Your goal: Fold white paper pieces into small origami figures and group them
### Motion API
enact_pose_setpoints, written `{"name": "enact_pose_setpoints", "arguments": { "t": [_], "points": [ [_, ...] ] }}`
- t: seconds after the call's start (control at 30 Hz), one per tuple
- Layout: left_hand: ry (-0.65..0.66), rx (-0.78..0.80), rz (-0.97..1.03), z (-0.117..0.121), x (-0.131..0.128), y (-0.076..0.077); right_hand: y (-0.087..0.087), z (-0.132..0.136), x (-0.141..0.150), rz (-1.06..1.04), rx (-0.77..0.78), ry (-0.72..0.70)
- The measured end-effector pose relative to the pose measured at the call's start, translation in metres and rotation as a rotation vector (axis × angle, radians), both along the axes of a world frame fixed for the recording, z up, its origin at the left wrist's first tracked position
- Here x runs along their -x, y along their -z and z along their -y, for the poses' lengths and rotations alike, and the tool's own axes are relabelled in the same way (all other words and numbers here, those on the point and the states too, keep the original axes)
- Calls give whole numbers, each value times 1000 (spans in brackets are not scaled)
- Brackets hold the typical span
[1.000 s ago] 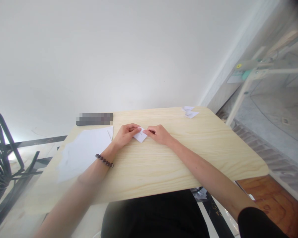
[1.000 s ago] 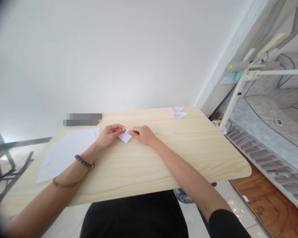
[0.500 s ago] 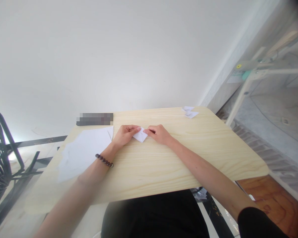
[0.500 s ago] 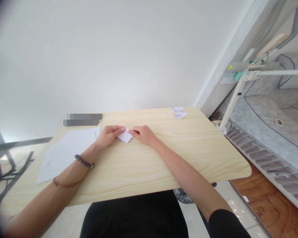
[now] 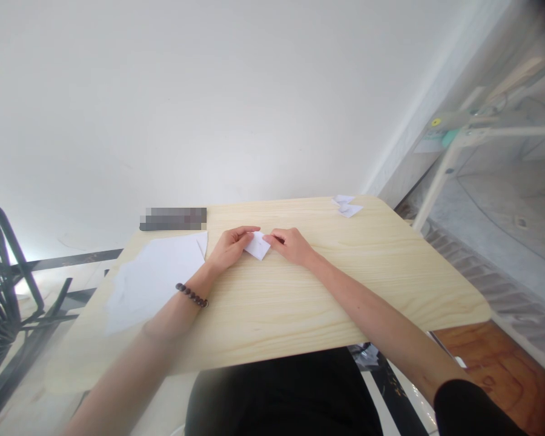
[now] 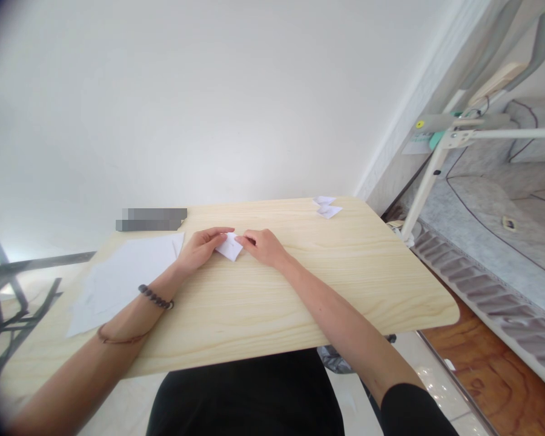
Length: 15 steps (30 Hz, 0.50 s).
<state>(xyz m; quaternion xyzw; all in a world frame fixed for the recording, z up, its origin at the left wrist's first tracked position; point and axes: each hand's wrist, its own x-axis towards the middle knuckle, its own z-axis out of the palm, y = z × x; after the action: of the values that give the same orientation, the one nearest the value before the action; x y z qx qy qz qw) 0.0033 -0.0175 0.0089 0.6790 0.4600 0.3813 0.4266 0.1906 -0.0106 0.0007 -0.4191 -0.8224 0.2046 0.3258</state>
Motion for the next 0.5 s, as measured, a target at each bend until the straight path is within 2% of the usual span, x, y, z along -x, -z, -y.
{"name": "enact_pose_setpoints", "arguments": {
  "t": [0.27, 0.5],
  "points": [
    [-1, 124, 189, -2, -5, 3, 1, -1, 0, -32, -5, 26],
    [-21, 115, 221, -4, -4, 5, 2, -1, 0, -39, -11, 24]
  ]
}}
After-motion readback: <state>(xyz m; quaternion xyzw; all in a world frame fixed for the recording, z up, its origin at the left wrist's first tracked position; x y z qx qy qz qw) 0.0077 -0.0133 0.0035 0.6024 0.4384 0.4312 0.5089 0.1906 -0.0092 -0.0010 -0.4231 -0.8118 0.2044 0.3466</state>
